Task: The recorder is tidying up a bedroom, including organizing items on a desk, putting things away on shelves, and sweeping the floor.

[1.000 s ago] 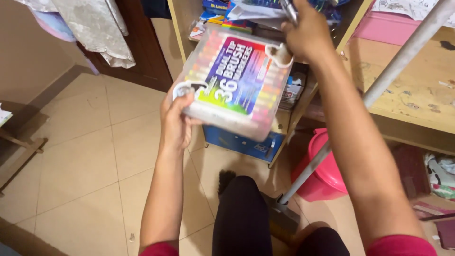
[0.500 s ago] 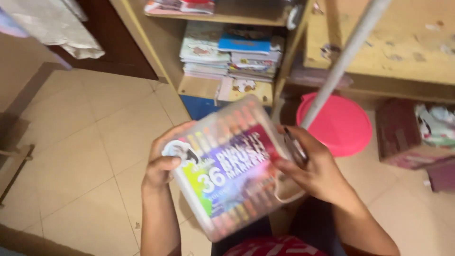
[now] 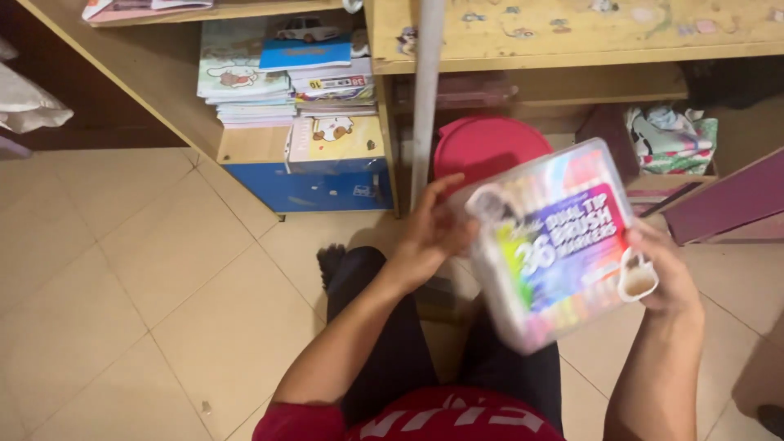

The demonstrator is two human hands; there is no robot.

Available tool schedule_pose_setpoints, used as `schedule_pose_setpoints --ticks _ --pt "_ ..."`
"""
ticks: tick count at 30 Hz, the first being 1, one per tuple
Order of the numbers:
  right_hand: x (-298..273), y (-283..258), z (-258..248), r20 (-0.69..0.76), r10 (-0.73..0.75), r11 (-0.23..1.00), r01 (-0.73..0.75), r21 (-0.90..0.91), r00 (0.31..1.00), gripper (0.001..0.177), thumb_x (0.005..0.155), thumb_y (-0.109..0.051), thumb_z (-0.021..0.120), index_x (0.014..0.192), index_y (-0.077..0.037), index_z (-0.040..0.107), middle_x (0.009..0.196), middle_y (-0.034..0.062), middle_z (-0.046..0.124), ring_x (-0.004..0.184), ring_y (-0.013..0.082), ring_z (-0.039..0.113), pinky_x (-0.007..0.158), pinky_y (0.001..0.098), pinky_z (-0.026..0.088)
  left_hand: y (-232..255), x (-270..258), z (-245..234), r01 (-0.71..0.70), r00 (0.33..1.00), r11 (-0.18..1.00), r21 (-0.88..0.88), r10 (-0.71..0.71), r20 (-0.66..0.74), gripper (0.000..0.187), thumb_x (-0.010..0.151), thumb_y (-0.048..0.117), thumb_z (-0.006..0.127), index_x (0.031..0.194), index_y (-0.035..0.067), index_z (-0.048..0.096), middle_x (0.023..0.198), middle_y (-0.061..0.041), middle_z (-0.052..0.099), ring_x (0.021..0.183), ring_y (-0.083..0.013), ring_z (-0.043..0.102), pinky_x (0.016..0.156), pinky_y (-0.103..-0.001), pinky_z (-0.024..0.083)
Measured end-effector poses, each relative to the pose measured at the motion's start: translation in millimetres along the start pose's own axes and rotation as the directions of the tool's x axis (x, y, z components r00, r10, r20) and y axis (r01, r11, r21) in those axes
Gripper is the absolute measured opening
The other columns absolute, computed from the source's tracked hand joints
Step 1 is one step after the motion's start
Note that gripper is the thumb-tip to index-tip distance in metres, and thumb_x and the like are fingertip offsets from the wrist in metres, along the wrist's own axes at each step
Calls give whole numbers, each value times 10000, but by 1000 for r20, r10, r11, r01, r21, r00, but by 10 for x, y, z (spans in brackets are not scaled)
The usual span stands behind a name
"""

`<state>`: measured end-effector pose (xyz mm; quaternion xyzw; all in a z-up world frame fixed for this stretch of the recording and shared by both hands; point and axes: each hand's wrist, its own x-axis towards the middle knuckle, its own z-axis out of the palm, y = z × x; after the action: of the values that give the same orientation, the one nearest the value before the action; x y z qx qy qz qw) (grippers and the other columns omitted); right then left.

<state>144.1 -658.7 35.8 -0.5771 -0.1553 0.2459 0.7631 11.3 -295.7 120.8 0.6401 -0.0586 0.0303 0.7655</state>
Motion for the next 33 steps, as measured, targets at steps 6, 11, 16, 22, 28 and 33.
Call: schedule_pose_setpoints --ticks 6,11,16,22,28,33 --pt "1016 398 -585 -410 65 992 -16 123 910 386 1018 -326 676 1272 -37 649 1146 85 714 1003 200 690 862 334 550 -387 141 -90 -39 992 984 176 60 -115 548 982 262 654 1445 52 449 1348 -157 611 1083 -243 709 873 -323 626" --pt "2585 498 -325 -421 19 996 20 88 907 347 977 -338 694 1199 -71 703 1082 70 742 899 184 724 741 325 584 -411 10 -471 -40 997 999 -22 39 -60 204 1026 46 599 1215 -20 641 1110 -202 739 983 -260 762 837 -354 649" --pt "3620 249 358 -534 98 911 -291 -291 840 471 1041 -468 608 1280 -71 688 989 139 754 565 255 461 503 374 316 -291 -113 -835 -21 944 998 -64 -1 -329 213 972 -65 494 1099 16 643 1037 -151 727 904 -233 752 779 -352 650" --pt "3994 310 814 -337 -170 774 -86 -627 926 506 1049 -486 557 1352 -89 638 1190 138 672 870 276 466 749 396 337 -412 -204 -1180 -32 900 993 -113 -20 -435 204 973 -75 495 1073 22 644 1007 -127 711 883 -226 739 779 -356 636" --pt "4024 403 915 -40 -390 445 150 -883 920 554 1059 -509 496 1437 -113 579 1431 133 574 1236 300 472 1045 422 361 -468 -79 -1366 -61 889 986 -158 -19 -458 192 968 -79 523 1079 28 637 1002 -124 707 887 -230 732 809 -366 633" --pt "3938 557 465 109 -474 260 257 -931 874 560 1066 -497 482 1473 -118 547 1541 130 528 1408 306 479 1185 427 379 -460 60 -1451 -54 890 986 -159 -25 -455 170 985 -68 530 1079 27 635 1008 -126 707 905 -230 731 822 -363 630"
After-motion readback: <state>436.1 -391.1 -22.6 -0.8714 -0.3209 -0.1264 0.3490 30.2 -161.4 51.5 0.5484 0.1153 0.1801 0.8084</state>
